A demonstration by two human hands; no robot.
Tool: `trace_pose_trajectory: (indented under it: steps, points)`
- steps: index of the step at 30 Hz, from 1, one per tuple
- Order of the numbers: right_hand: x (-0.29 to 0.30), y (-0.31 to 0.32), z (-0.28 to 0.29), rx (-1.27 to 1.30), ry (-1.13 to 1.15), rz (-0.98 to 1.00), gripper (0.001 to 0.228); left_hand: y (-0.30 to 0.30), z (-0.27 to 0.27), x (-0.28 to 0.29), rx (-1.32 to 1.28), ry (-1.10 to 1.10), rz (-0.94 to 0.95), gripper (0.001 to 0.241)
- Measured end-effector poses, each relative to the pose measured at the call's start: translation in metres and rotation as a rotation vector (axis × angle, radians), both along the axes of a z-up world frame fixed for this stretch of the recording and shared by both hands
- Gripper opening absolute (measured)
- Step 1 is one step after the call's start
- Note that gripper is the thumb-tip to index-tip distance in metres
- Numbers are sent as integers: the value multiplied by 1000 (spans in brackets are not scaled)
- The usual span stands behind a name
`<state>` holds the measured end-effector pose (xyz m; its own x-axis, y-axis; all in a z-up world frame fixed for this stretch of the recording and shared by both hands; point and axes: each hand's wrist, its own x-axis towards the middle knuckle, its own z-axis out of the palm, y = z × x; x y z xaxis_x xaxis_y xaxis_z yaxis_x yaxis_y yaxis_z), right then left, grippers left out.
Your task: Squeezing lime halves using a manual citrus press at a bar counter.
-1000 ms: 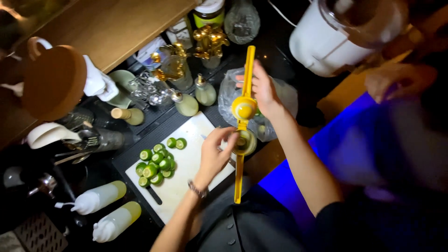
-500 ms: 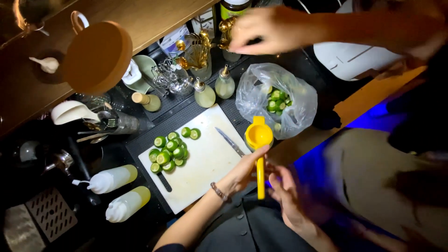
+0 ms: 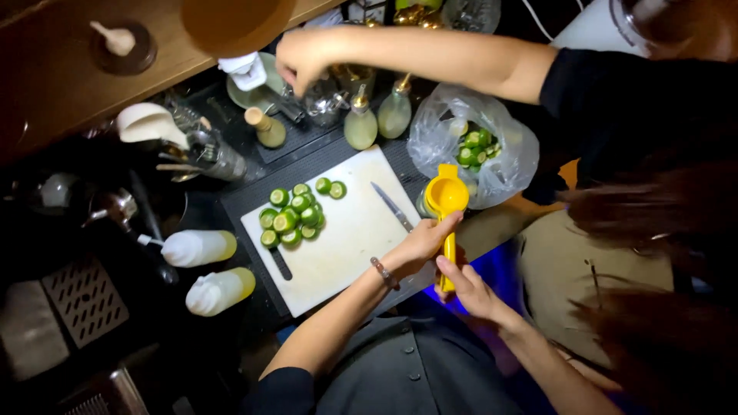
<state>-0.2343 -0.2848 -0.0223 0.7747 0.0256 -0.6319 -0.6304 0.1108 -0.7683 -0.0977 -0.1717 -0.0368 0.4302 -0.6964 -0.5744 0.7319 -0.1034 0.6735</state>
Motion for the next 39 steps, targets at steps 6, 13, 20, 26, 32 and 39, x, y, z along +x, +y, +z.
trace_pose_trajectory:
  steps: [6, 13, 20, 26, 32, 39]
  points:
    - [2, 1, -2, -187, -152, 90, 55, -6, -11, 0, -48, -119, 10, 53]
    - [8, 11, 22, -41, -9, -67, 53, 0, 1, 2, -62, -129, -21, 54]
    - [37, -22, 84, -825, 15, 444, 63, 8, -4, -11, -89, -36, -3, 69]
    - [108, -50, 139, 361, -320, -169, 52, 12, 22, -30, -113, 45, 90, 40]
    - [155, -35, 112, -1090, -255, 379, 42, 8, 27, -31, -42, 66, 117, 40]
    - [175, -27, 92, -1292, -67, 613, 47, 12, 1, -31, -89, -135, 156, 41]
